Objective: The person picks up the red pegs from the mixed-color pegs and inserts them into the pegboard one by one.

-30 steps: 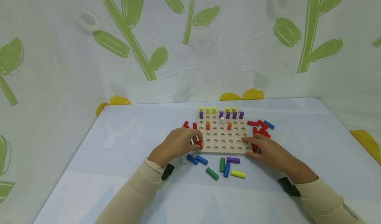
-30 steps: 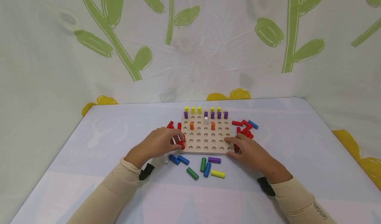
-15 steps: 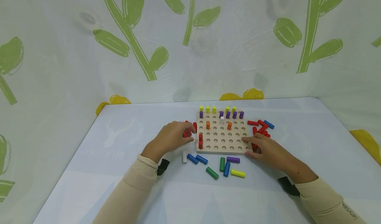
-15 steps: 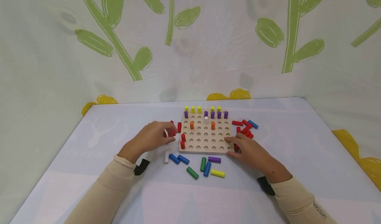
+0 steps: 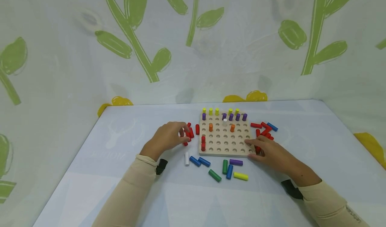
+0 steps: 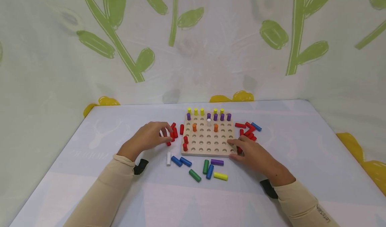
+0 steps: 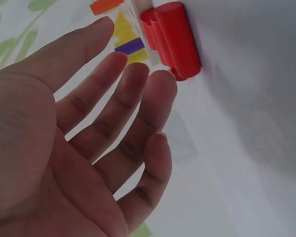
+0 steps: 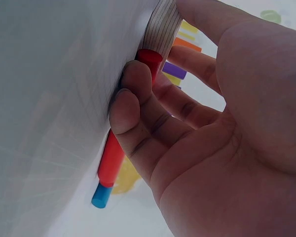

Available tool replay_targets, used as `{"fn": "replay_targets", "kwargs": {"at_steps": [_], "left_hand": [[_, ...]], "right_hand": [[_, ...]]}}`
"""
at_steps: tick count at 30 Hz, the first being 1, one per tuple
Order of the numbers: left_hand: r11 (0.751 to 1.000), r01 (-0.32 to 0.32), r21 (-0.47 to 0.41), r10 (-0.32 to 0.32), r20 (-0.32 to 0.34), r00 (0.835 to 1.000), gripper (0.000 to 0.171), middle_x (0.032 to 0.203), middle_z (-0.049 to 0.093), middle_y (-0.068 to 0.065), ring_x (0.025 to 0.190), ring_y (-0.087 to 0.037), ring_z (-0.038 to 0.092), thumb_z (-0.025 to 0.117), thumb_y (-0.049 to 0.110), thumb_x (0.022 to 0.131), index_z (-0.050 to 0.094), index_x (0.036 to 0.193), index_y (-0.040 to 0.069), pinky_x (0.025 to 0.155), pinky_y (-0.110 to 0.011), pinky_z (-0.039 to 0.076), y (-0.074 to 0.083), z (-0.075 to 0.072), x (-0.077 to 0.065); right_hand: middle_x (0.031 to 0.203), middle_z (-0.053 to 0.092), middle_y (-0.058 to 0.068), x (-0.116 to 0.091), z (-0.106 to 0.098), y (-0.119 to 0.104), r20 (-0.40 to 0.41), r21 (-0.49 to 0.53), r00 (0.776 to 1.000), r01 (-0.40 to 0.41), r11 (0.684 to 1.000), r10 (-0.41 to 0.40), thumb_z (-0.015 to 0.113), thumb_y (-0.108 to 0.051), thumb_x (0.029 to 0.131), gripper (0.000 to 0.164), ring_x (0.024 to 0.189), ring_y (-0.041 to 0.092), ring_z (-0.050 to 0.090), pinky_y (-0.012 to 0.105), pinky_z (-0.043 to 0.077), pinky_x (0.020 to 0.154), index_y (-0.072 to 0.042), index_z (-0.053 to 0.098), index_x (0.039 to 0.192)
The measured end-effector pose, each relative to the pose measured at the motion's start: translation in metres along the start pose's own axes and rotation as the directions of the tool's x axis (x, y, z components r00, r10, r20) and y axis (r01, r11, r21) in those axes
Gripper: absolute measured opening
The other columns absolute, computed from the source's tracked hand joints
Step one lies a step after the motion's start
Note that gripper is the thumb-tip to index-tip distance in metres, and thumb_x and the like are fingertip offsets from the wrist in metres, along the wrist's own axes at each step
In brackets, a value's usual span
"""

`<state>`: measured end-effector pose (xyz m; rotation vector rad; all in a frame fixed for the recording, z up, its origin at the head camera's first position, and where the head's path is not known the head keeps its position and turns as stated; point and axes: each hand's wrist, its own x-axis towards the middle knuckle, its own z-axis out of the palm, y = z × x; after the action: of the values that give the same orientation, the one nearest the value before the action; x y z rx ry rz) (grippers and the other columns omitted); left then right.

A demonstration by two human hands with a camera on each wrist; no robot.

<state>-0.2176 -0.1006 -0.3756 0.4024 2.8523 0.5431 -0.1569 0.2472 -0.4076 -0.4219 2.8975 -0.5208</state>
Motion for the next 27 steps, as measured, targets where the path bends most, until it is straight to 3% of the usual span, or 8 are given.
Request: {"fn": "replay_targets", "kwargs": {"at_steps": [5, 13, 21, 27], "left_hand": [[0.998, 0.060, 0.010, -0.060, 0.018, 0.998, 0.036, 0.087, 0.065, 0.001, 0.077, -0.017, 0.058, 0.079, 0.036, 0.086, 0.068, 0.115, 0.018, 0.063, -0.027, 0.048, -0.005, 0.002, 0.002], [0.992, 0.126, 0.028, -0.128, 0.060, 0.990, 0.049, 0.095, 0.067, -0.002, 0.082, -0.017, 0.059, 0.078, 0.043, 0.086, 0.065, 0.125, 0.017, 0.069, -0.029, 0.052, -0.010, 0.005, 0.002], [0.989, 0.144, 0.037, -0.146, 0.074, 0.986, 0.048, 0.093, 0.068, -0.002, 0.081, -0.018, 0.059, 0.078, 0.041, 0.085, 0.067, 0.123, 0.013, 0.069, -0.029, 0.051, -0.014, 0.008, 0.004], [0.991, 0.119, 0.069, -0.123, 0.059, 0.991, 0.043, 0.087, 0.067, 0.000, 0.081, -0.018, 0.059, 0.079, 0.042, 0.085, 0.070, 0.116, 0.013, 0.068, -0.029, 0.049, -0.015, 0.010, 0.005]], "right_hand": [[0.133, 0.057, 0.021, 0.001, 0.002, 0.001, -0.005, -0.004, 1.000, -0.002, 1.000, 0.002, 0.078, -0.038, 0.086, 0.061, 0.110, 0.033, 0.059, 0.052, 0.056, 0.091, -0.017, 0.059, 0.140], [0.134, 0.056, 0.022, 0.002, 0.004, 0.002, 0.003, -0.007, 1.000, -0.011, 1.000, 0.011, 0.078, -0.040, 0.085, 0.062, 0.112, 0.035, 0.058, 0.053, 0.055, 0.092, -0.018, 0.059, 0.140], [0.131, 0.057, 0.021, 0.002, 0.008, 0.003, -0.006, -0.007, 1.000, 0.000, 1.000, 0.000, 0.078, -0.038, 0.086, 0.061, 0.107, 0.031, 0.059, 0.050, 0.057, 0.090, -0.016, 0.059, 0.140], [0.132, 0.057, 0.021, 0.002, 0.008, 0.005, -0.014, -0.008, 1.000, -0.005, 1.000, 0.005, 0.078, -0.037, 0.086, 0.062, 0.107, 0.030, 0.058, 0.048, 0.058, 0.088, -0.016, 0.059, 0.140]]}}
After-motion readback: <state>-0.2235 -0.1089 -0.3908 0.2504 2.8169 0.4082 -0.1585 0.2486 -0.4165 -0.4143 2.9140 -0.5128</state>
